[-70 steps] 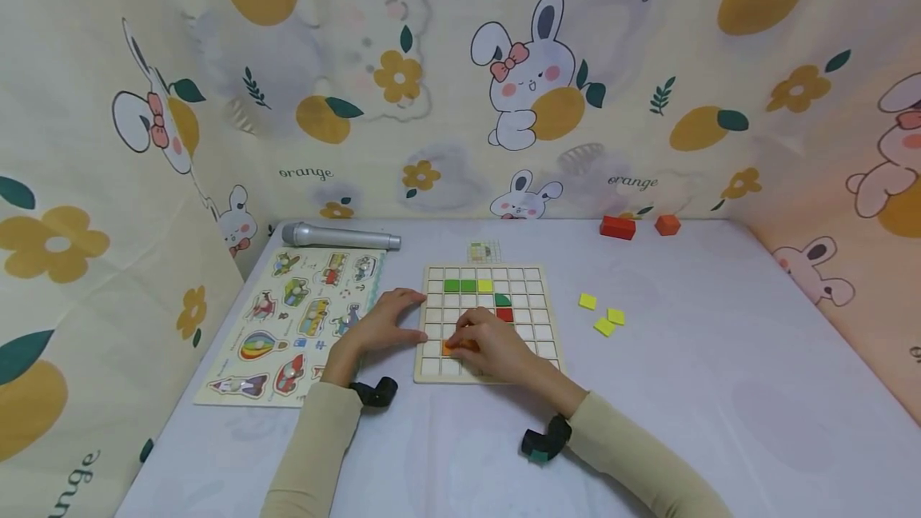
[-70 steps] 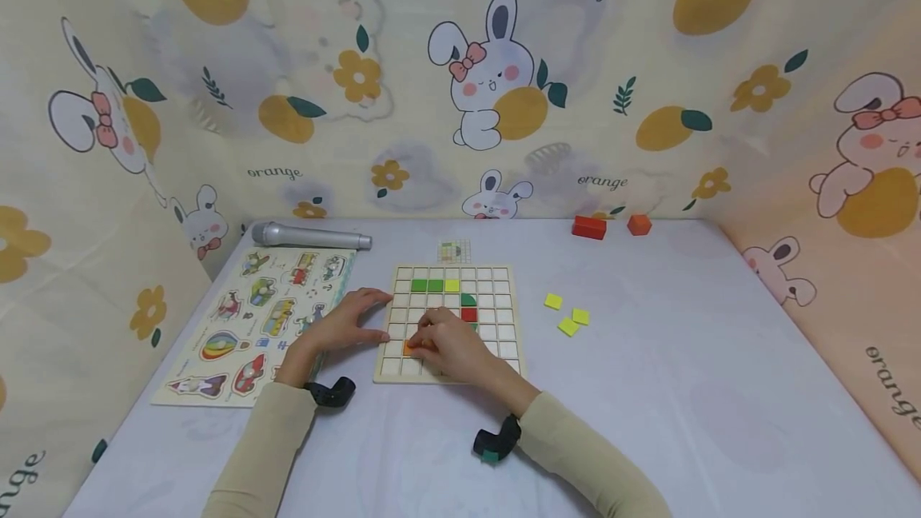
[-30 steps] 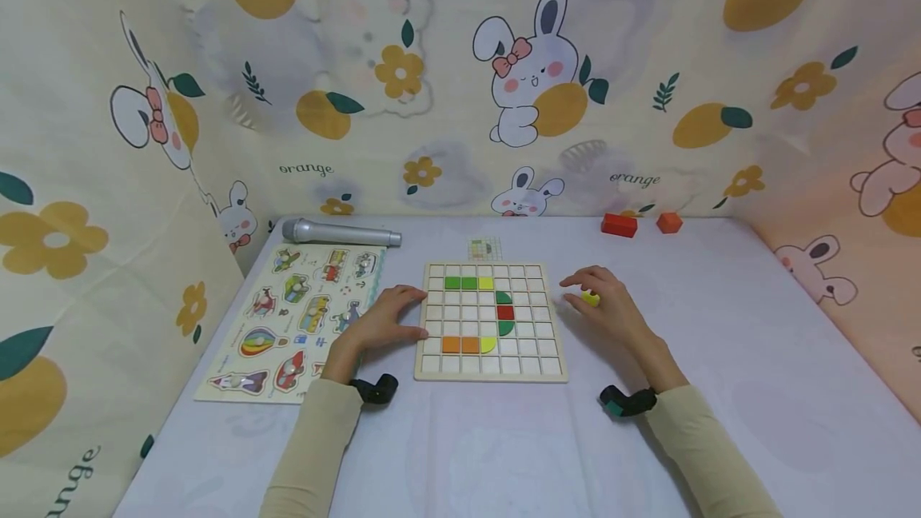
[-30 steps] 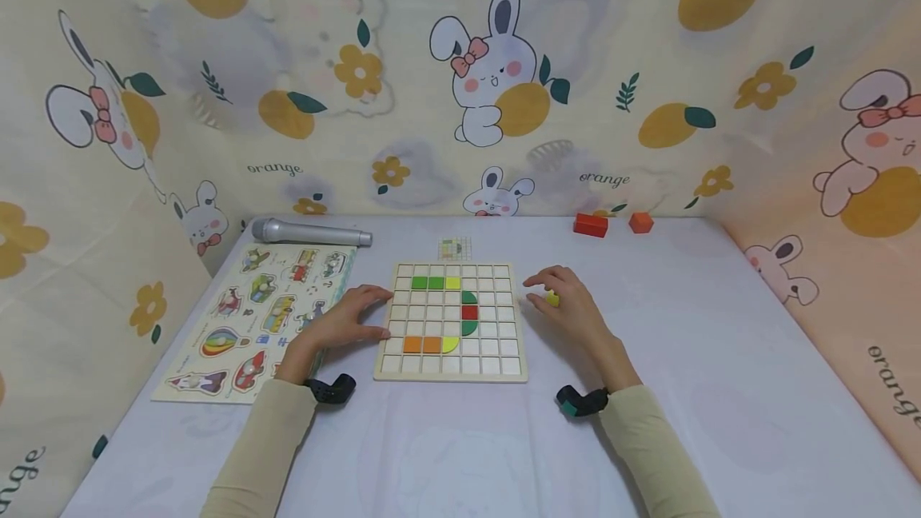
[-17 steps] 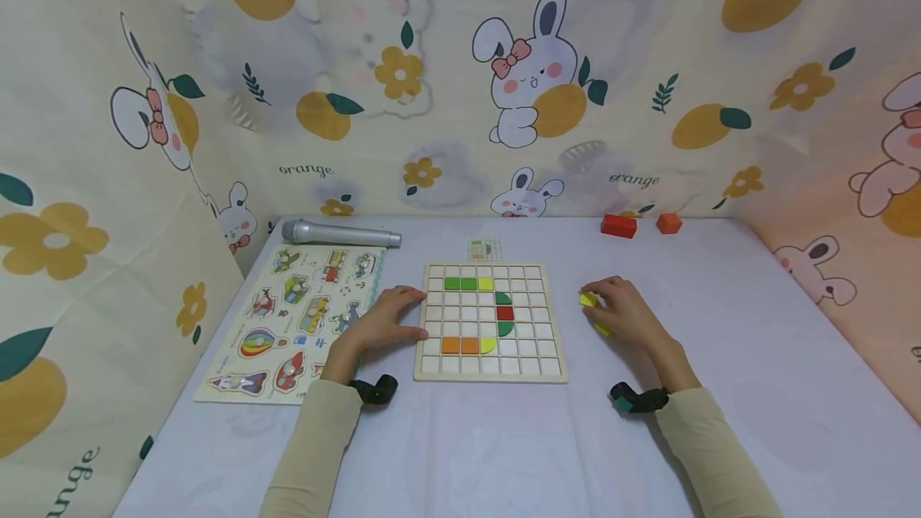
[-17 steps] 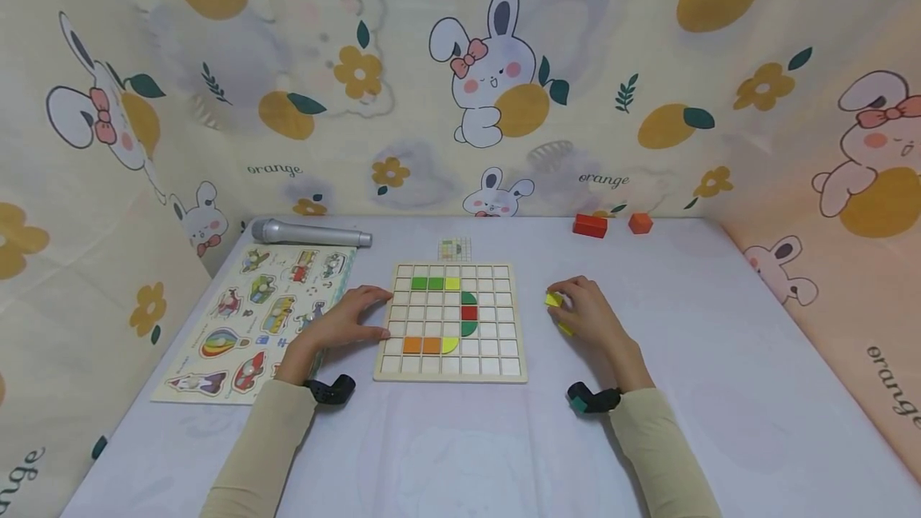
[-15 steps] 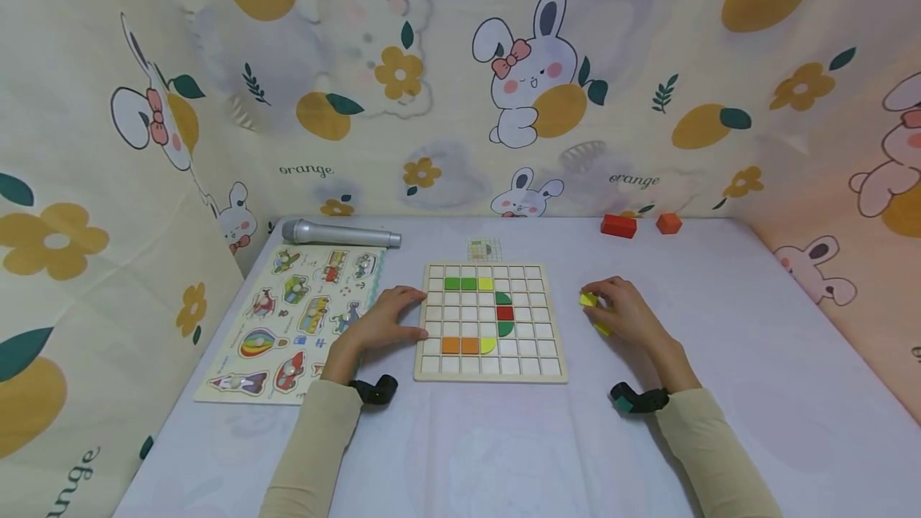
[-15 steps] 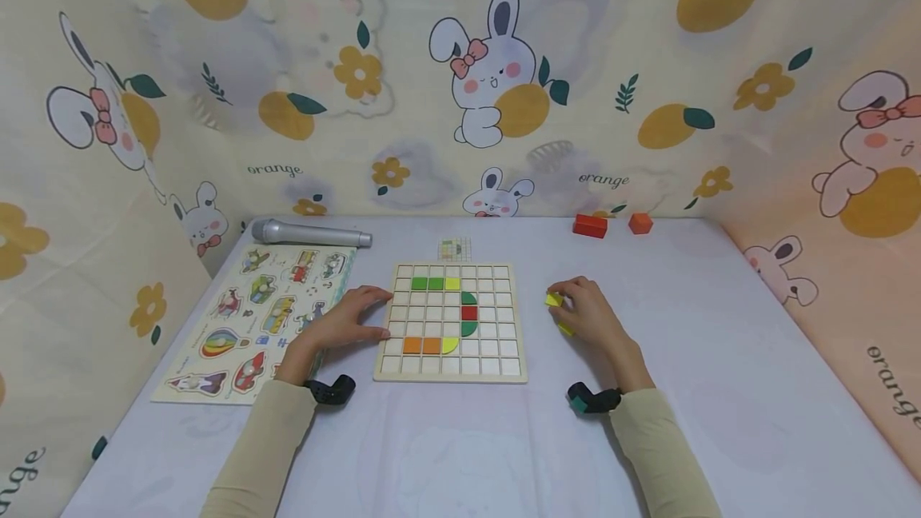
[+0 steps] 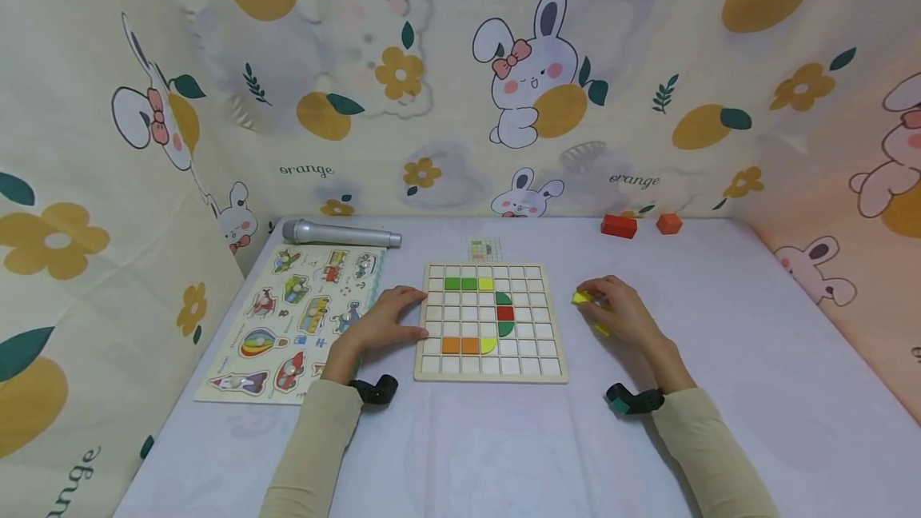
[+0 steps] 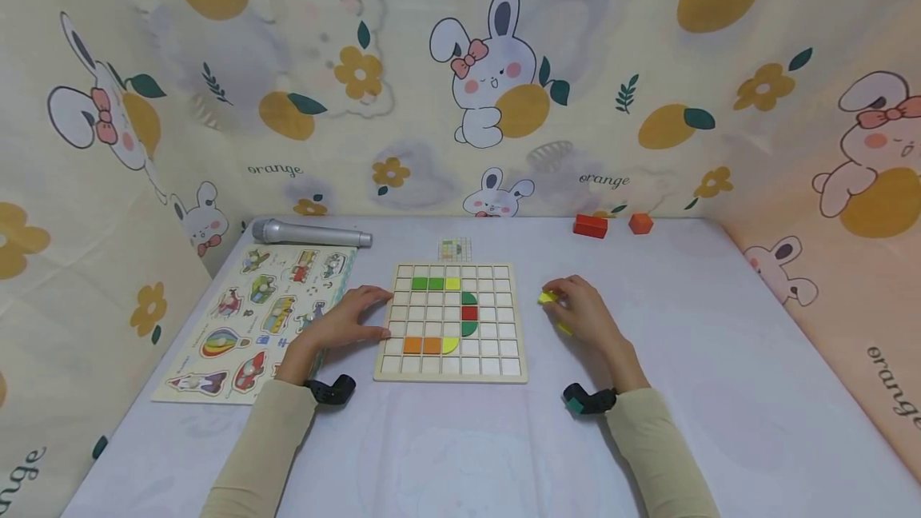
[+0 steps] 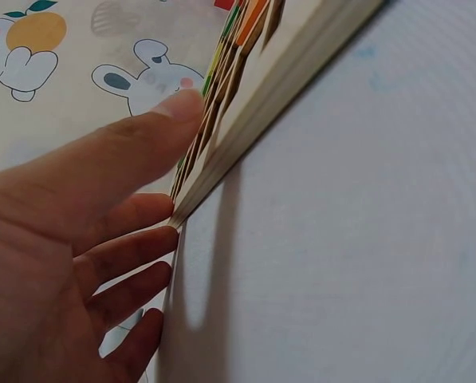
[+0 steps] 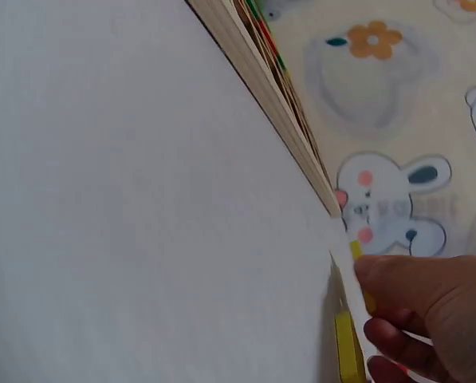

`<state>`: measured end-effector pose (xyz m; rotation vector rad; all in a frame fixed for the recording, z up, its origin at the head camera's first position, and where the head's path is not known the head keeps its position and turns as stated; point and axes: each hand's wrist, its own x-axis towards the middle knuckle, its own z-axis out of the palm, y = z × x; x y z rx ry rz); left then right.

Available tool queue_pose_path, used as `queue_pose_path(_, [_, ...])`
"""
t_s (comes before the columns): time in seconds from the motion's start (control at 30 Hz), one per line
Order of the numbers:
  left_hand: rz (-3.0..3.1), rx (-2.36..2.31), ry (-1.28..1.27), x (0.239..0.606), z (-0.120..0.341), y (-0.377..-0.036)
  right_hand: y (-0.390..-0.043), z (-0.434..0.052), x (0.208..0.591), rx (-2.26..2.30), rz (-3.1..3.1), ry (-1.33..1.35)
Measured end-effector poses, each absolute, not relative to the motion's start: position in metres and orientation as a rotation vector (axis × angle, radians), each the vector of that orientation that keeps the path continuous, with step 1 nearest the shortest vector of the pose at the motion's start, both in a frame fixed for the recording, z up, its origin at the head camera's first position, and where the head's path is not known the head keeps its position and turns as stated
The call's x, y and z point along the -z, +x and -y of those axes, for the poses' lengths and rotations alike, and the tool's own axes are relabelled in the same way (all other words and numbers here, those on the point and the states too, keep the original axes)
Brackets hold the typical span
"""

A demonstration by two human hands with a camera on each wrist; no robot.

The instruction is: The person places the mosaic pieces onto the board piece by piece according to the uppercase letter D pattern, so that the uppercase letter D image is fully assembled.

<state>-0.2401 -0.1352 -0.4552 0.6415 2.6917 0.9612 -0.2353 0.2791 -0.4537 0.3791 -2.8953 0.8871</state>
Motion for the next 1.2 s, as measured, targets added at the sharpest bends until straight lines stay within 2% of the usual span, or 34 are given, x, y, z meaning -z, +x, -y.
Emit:
queue_pose_path(0.43, [-2.695,-0.956,0.636,0.454,0.135,-0.241,-0.228,-0.199,0.447,-0.991,2.764,0.578])
queue_pose_path(0.73, [-2.698,-0.937,0.659,0.456,0.135,-0.241,-0.218,-0.138,0.451,-0.955,2.594,0.935])
queue_pose_path(1.2, [-2.692,-0.949,0.645,0.453,0.135,-0.24,-0.22,-0.1,0.467,-0.961,2.647,0.968])
